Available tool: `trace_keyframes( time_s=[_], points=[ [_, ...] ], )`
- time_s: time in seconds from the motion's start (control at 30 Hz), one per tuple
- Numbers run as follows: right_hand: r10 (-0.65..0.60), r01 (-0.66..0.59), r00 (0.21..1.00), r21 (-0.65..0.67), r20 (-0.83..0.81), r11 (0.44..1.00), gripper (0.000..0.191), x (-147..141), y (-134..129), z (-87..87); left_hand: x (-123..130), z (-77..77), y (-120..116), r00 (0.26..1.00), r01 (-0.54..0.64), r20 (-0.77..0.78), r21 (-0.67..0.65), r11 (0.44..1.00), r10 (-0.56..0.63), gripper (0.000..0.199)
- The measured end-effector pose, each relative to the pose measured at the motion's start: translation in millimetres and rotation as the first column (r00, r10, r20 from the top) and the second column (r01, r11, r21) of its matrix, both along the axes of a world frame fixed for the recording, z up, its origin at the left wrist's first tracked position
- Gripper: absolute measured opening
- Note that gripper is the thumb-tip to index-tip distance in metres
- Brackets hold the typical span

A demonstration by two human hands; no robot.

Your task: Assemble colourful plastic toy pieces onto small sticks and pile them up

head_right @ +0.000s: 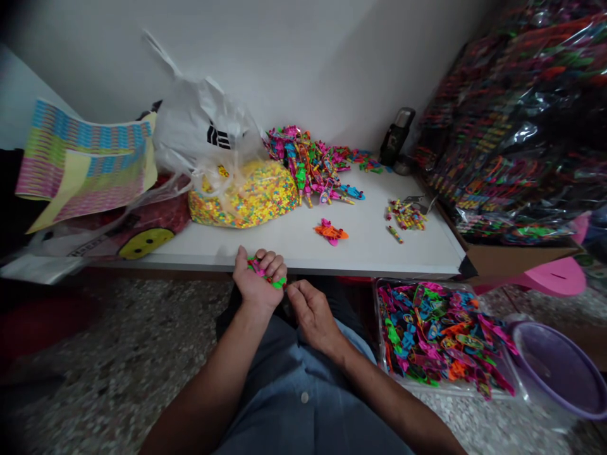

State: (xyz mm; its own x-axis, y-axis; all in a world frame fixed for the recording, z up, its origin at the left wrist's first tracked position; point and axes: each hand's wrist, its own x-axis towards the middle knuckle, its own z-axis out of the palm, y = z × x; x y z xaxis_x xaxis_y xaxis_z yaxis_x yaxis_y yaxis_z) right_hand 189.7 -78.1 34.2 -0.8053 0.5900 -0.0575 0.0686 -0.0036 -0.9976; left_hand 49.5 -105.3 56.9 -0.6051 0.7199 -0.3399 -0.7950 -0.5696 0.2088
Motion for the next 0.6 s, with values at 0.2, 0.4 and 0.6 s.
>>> trace_keyframes(
  time_s=[0.2,0.4,0.6],
  points=[
    [0.053,-0.053,0.998,-0.006,-0.027,0.999,0.037,1.2,0.2,-4.0,5.0,2.5,-2.1,0.998,0.032,-0.045,-0.012,0.999,-0.032,0.043],
    [0.047,-0.048,0.999,0.098,0.014,0.994,0.035,3.4,-1.5,-8.8,10.8,0.6,-5.3,0.998,0.042,-0.044,-0.051,0.998,-0.044,0.042],
    [0.045,-0.045,0.999,-0.008,-0.031,0.999,0.04,-10.2,1.8,-15.6,-0.4,-2.9,3.2,0.997,0.062,-0.045,-0.055,0.997,-0.065,0.046]
  ],
)
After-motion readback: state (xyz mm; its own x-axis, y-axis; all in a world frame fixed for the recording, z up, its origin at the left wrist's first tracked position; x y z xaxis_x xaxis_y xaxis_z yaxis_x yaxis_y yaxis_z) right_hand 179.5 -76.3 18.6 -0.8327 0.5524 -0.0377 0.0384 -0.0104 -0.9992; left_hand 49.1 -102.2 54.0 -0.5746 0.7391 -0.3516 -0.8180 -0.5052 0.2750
